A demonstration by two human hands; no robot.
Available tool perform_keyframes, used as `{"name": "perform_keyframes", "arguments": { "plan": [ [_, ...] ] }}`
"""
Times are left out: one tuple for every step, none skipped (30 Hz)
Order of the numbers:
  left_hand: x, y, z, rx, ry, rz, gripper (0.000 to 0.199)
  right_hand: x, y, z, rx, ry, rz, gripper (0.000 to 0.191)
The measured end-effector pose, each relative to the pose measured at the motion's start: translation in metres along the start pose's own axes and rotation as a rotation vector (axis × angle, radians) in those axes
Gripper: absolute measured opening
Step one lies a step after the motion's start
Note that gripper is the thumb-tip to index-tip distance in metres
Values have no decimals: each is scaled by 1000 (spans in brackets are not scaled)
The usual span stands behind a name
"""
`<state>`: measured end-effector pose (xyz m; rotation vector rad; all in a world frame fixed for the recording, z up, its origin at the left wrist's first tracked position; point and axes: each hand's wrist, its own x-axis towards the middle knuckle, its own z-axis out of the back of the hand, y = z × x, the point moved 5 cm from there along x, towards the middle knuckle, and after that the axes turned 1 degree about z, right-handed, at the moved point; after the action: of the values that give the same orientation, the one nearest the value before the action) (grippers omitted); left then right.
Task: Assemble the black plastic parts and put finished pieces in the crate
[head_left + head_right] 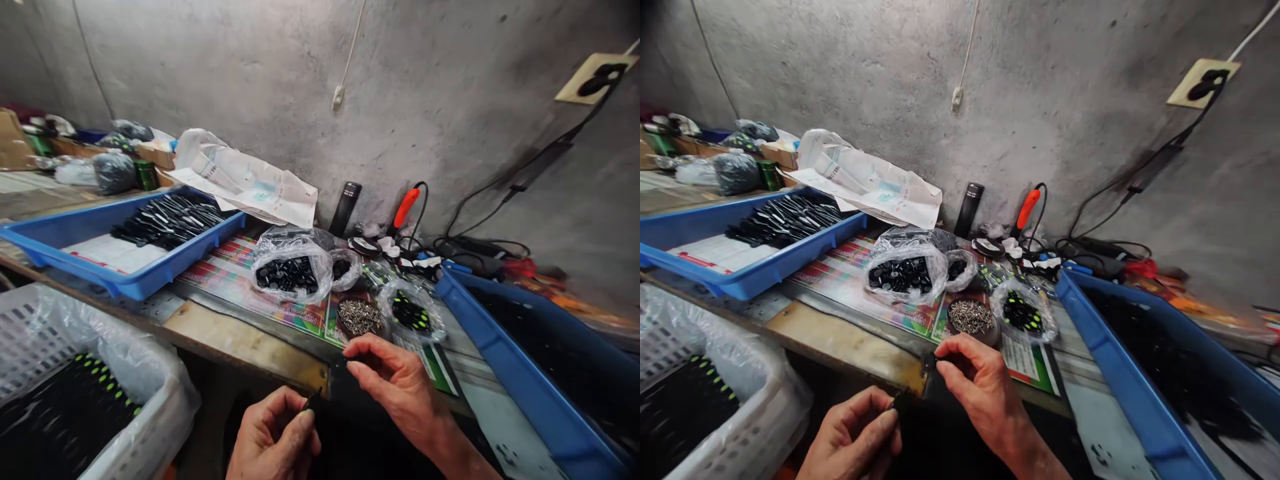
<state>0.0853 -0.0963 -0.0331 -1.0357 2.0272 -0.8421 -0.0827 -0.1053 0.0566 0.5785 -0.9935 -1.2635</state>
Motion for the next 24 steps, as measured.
{"name": "perform_keyframes", "arguments": {
  "plan": [
    [-2,3,-3,-9,14,13,53,-9,0,0,27,4,-17,18],
    [-4,5,-7,-11,26,20,52,-16,0,1,55,10,-36,18],
    [-6,7,-10,-9,36,22,51,-23,-1,2,84,17,-52,18],
    [-7,9,-12,-3,45,21,50,-29,-2,3,113,20,-62,18],
    [-9,11,-14,7,47,20,49,-35,-3,4,138,25,-70,19],
    [-10,13,-16,20,48,25,49,-39,-3,5,156,27,-72,19],
    [-11,15,-18,32,49,30,48,-43,-4,7,166,27,-68,19],
    [-13,17,-21,41,52,34,49,-46,-4,8,167,29,-62,19],
    [-14,18,-23,47,58,35,49,-49,-4,9,162,30,-58,19],
    [-15,19,-26,52,66,32,49,-52,-5,10,153,34,-53,19],
    [-16,20,-28,57,75,28,50,-54,-5,11,144,37,-47,20],
    [-18,20,-31,68,80,22,50,-56,-5,11,138,46,-43,21],
    [-19,20,-33,86,80,16,51,-57,-5,12,135,54,-40,22],
    [-20,21,-35,110,77,8,51,-59,-6,13,136,62,-40,24],
    [-21,21,-37,135,74,1,52,-60,-7,14,143,67,-41,26],
    [-22,21,-38,159,70,-8,53,-61,-8,15,153,74,-44,27],
    [-23,21,-40,183,66,-19,53,-62,-9,16,166,80,-51,29],
    [-25,21,-41,209,63,-33,54,-63,-10,18,179,87,-57,31],
    [-26,20,-43,237,58,-49,54,-64,-12,19,190,95,-63,32],
    [-27,20,-44,265,54,-67,53,-65,-13,21,200,107,-68,33],
    [-29,20,-45,293,50,-85,53,-65,-14,22,211,121,-70,35],
    [-30,20,-46,319,48,-102,52,-66,-15,24,225,134,-74,37],
    [-32,20,-48,343,49,-115,51,-66,-16,25,241,150,-84,38],
    [-33,21,-49,362,51,-122,50,-67,-17,25,262,165,-95,40]
  ]
}}
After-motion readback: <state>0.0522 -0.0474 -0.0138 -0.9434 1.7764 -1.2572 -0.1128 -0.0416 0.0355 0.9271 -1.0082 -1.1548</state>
